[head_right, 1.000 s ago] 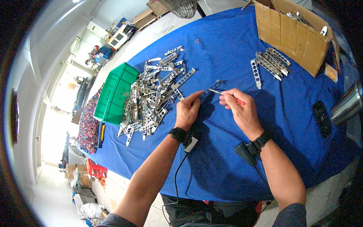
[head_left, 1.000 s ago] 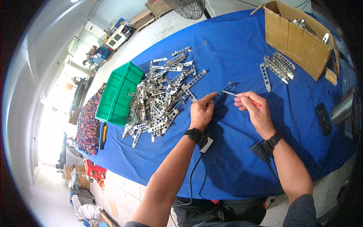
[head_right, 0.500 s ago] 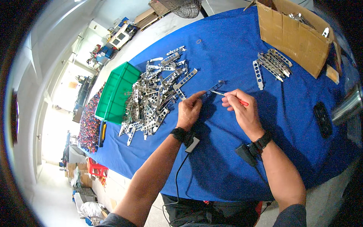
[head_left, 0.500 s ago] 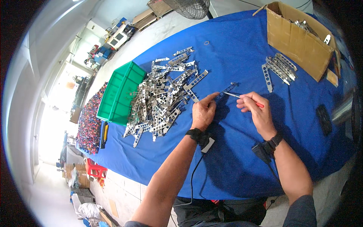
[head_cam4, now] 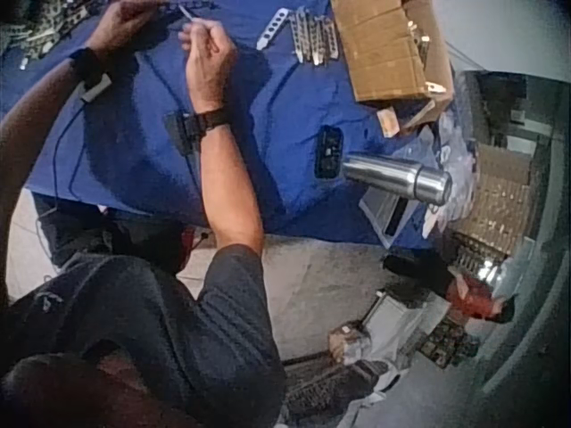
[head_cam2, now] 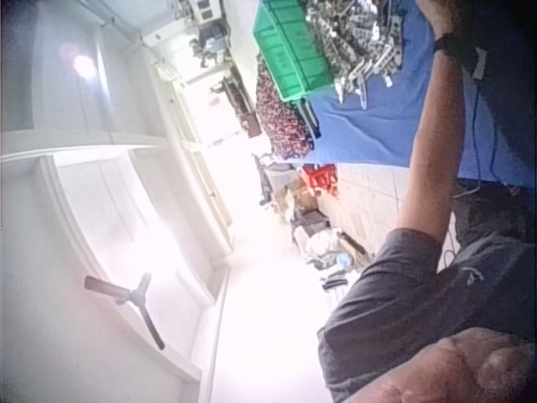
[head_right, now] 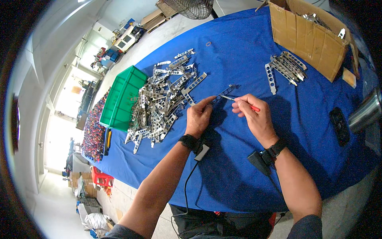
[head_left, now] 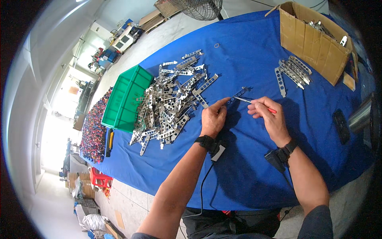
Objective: Manually assembling small metal components using a screwdriver in a warehouse environment.
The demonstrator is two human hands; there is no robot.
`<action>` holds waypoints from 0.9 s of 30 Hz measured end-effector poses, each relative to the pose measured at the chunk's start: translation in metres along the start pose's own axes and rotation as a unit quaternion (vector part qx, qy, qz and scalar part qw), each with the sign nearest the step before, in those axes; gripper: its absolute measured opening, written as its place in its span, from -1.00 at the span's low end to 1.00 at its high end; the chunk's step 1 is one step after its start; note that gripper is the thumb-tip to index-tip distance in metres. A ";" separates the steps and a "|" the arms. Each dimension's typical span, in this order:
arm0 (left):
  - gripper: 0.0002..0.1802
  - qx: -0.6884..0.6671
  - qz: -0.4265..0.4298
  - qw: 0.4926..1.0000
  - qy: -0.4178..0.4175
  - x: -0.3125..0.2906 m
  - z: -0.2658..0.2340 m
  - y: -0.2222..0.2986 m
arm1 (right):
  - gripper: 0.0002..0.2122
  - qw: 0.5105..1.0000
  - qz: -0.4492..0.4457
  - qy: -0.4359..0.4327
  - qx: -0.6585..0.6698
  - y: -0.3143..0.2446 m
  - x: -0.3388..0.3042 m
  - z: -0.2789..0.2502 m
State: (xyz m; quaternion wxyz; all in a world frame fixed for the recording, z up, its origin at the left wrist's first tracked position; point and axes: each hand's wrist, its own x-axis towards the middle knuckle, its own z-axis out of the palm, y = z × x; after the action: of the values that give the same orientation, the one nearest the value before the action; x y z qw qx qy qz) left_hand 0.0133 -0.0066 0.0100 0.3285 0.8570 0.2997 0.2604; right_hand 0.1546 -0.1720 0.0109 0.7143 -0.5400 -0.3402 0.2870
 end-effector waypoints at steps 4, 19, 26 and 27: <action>-0.67 0.004 0.000 1.000 -0.005 0.000 0.000 0.002 | -0.75 1.000 0.012 0.027 -0.011 -0.001 0.000 0.001; -0.66 -0.007 -0.005 1.000 -0.005 0.000 0.000 -0.002 | -0.76 1.000 -0.009 0.015 -0.008 0.000 -0.001 0.002; -0.65 0.003 -0.007 1.000 -0.009 0.001 -0.001 -0.002 | -0.75 1.000 -0.010 0.030 0.001 -0.001 -0.001 0.004; -0.65 0.003 -0.007 1.000 -0.009 0.000 -0.001 -0.002 | -0.75 1.000 -0.010 0.022 0.009 -0.002 -0.001 0.005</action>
State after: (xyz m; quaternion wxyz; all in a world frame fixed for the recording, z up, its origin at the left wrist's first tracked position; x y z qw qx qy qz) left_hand 0.0122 -0.0047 0.0094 0.3303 0.8582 0.3039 0.2493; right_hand 0.1503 -0.1705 0.0133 0.7292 -0.5368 -0.3271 0.2706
